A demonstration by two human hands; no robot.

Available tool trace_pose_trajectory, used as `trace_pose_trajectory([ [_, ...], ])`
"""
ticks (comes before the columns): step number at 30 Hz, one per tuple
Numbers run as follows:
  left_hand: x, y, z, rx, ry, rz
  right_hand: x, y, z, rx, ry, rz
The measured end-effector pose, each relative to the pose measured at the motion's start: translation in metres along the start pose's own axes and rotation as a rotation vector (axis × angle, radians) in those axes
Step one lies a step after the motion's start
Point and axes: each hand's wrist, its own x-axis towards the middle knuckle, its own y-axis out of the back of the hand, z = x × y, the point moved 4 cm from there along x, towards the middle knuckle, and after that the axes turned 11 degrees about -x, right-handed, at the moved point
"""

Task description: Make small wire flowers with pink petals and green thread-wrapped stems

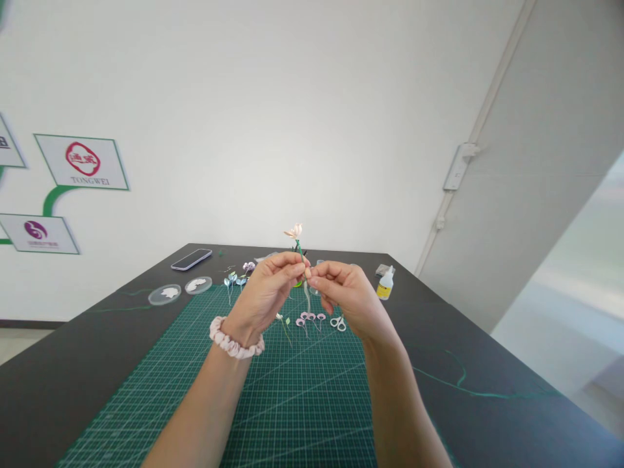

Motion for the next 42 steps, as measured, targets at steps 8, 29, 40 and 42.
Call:
trace_pose_trajectory([
  [8,0.001,-0.001,-0.001,-0.065,-0.006,-0.013,-0.002,-0.002,-0.002,0.016,0.002,-0.022],
  [29,-0.005,-0.005,-0.005,-0.272,0.027,-0.008,-0.001,-0.040,0.003,0.701,-0.144,-0.392],
  [40,-0.004,-0.001,-0.010,-0.226,0.061,-0.019,-0.002,-0.042,0.000,0.756,-0.176,-0.342],
  [42,-0.004,-0.002,-0.009,-0.195,0.053,-0.019,-0.002,-0.041,-0.001,0.711,-0.172,-0.291],
])
